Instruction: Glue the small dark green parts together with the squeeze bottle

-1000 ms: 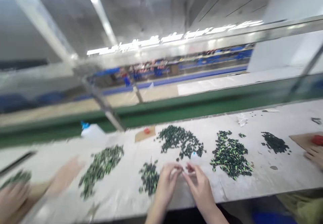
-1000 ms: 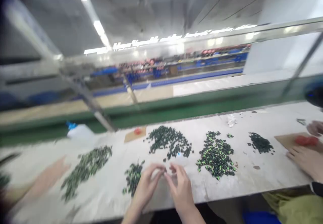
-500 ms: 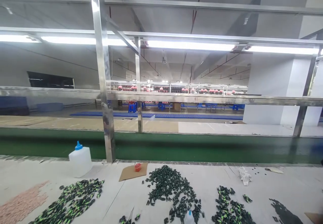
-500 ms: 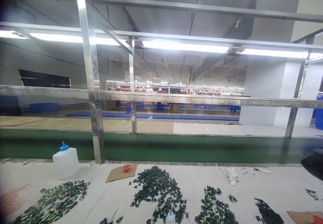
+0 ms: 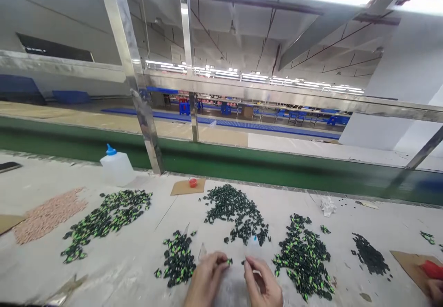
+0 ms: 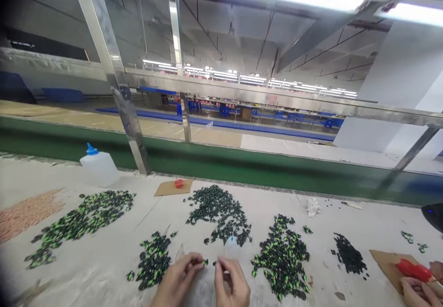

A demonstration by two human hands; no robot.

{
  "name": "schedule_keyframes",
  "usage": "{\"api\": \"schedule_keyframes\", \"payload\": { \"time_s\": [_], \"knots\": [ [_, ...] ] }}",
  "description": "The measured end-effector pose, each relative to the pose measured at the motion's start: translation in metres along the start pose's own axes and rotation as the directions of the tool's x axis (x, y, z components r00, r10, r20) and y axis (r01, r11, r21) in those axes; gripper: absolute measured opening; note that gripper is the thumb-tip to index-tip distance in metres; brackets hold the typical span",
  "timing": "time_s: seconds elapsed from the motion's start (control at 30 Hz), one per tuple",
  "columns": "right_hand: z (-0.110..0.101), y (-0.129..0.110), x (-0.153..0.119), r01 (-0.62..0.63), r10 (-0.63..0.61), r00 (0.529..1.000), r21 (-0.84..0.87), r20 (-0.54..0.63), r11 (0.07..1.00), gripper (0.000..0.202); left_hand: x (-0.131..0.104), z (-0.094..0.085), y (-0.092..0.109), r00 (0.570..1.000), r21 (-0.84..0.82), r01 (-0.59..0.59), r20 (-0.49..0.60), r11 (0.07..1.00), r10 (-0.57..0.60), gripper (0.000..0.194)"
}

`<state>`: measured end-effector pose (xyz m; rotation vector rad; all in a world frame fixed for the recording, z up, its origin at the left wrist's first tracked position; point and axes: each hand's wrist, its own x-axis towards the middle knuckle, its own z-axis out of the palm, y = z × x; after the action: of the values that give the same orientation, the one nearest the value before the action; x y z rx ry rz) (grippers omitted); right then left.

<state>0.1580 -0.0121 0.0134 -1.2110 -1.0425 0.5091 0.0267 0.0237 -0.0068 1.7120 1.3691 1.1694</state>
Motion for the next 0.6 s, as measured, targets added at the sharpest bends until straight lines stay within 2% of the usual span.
{"api": "schedule_keyframes", "payload": {
  "time_s": [0.1,0.23,0.43,0.6],
  "knots": [
    [-0.001,-0.020,0.008,-0.088,0.089,0.994,-0.019,0.060,0.996,0.030,0.005,-0.018,0.032,0.996,-0.154,0.039,-0.076,0.987,-0.051,0.016],
    [0.007,-0.043,0.020,-0.106,0.100,0.988,0.052,0.116,0.993,0.025,0.010,-0.033,0.060,0.983,-0.269,0.025,-0.170,0.963,-0.073,0.017],
    [0.017,-0.061,0.023,-0.209,0.175,0.962,0.151,0.211,0.966,0.024,0.003,-0.033,0.075,0.979,-0.353,-0.042,-0.200,0.935,-0.032,0.012],
    [0.014,-0.058,0.022,-0.195,0.161,0.961,0.140,0.225,0.971,0.022,0.000,-0.032,0.078,0.985,-0.378,-0.094,-0.170,0.921,0.031,0.010]
  ]
}}
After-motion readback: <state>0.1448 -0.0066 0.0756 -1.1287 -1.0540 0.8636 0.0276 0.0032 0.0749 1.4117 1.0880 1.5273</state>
